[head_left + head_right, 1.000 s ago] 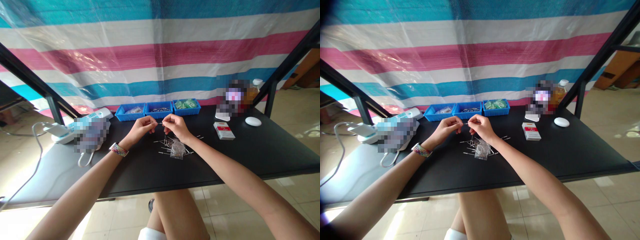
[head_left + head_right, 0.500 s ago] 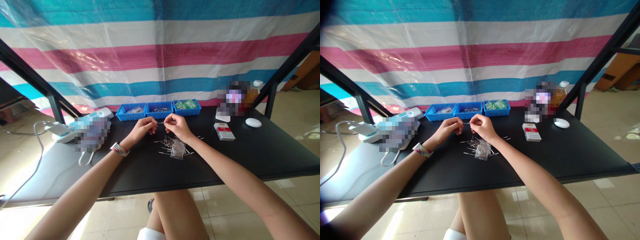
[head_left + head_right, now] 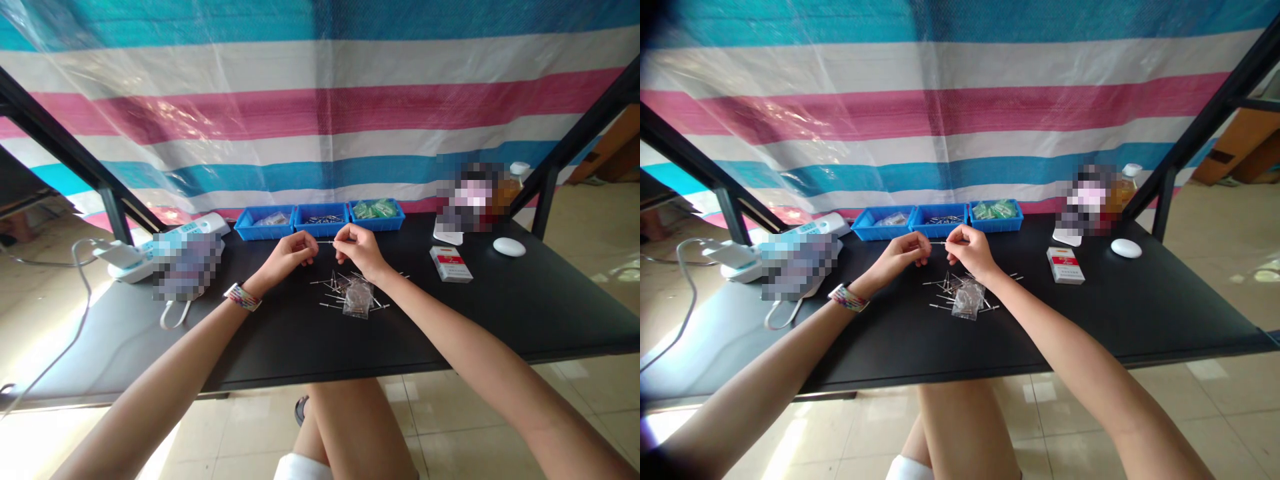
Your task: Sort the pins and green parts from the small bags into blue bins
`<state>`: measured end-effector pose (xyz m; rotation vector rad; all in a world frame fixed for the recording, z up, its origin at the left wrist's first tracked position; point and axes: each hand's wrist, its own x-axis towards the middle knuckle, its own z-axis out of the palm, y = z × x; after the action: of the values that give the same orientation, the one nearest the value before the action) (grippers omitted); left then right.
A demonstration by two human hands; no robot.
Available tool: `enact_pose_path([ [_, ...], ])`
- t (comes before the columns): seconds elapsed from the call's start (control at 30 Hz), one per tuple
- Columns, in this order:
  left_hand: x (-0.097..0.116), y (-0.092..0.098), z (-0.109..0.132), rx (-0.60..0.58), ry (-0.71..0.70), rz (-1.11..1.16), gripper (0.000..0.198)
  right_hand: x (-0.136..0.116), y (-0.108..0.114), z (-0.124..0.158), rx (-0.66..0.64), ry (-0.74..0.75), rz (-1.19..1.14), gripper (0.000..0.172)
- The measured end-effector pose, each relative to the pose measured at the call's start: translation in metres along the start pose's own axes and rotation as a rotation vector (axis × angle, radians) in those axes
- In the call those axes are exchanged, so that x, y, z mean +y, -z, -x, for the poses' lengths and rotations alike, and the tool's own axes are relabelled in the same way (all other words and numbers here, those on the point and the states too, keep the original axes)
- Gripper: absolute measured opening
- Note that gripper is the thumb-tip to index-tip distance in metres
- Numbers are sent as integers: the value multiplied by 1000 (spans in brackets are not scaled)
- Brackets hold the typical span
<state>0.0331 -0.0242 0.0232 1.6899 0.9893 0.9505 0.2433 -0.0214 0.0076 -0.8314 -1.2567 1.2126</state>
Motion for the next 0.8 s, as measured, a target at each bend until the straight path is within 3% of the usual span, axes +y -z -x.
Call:
enact_pose_path([
  [0.07, -2, 2, 0, -51, -29, -85, 17, 0, 1, -6, 62, -21, -38, 22],
  [0.2, -1, 1, 5, -245, -151, -345, 14, 3, 7, -14, 89, -100, -69, 42],
  [0.37, 4, -4, 8, -365, -289, -569, 10, 4, 13, -10, 78, -115, -22, 23],
  [0.53, 2, -5, 7, -363, -288, -594, 10, 0, 8, -5, -6, -96, 44, 19],
  [0.8, -2, 0, 7, -178, -159, -391, 22, 0, 4, 1, -155, -41, 157, 17],
])
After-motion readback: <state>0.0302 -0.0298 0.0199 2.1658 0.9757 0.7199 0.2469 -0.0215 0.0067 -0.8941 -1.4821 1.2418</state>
